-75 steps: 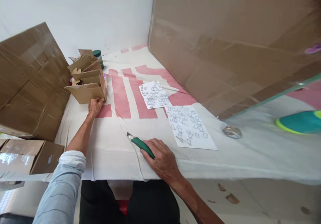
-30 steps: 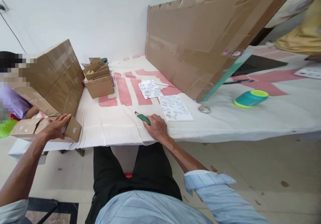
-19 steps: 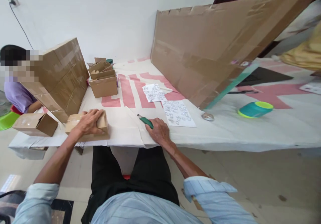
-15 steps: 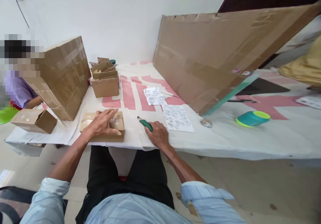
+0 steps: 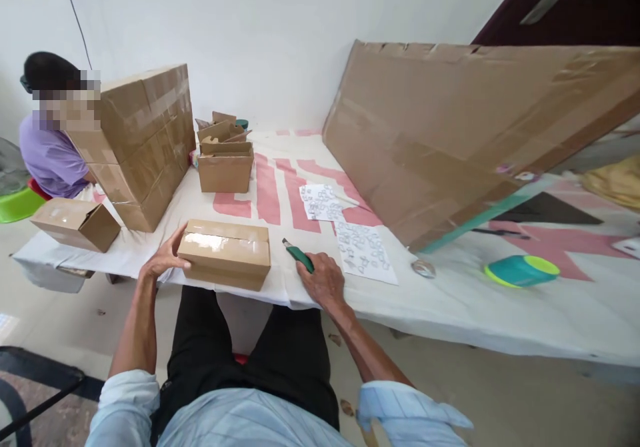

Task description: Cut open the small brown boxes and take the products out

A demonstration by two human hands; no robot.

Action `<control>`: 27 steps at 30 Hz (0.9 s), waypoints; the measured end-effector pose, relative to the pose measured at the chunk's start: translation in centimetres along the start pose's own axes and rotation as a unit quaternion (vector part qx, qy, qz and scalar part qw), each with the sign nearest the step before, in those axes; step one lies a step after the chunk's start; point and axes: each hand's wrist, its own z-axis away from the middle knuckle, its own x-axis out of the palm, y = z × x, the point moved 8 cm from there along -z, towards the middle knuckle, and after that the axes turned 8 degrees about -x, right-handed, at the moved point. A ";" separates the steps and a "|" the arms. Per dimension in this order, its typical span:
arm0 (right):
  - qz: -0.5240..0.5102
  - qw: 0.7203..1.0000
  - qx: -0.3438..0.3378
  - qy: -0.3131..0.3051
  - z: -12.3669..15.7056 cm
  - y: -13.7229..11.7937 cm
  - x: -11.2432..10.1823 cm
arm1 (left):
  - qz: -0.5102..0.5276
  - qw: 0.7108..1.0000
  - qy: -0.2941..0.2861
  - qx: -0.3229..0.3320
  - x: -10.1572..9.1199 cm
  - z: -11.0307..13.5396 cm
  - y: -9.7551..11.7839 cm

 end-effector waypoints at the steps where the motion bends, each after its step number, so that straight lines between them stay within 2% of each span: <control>1: 0.000 1.000 -0.002 0.001 0.1 0.0 0.0 | 0.009 1.000 -0.006 -0.001 0.6 -0.1 -0.4; 4: -0.003 1.000 -0.009 0.004 0.3 0.1 -0.1 | 0.023 1.000 -0.003 -0.005 1.8 0.0 -1.2; 8: -0.009 1.000 -0.015 0.011 0.7 0.5 0.1 | 0.009 0.999 0.037 0.027 3.1 0.9 -1.2; 16: -0.016 0.999 -0.024 -0.024 1.0 1.2 0.4 | -0.072 0.981 0.130 0.121 7.8 2.8 1.8; 20: -0.020 1.000 -0.011 -0.022 1.1 1.0 -0.1 | -0.090 0.973 0.155 0.148 8.5 3.4 2.8; 27: -0.034 0.999 -0.006 -0.022 1.1 1.0 -0.2 | -0.090 0.968 0.167 0.165 8.8 4.3 2.9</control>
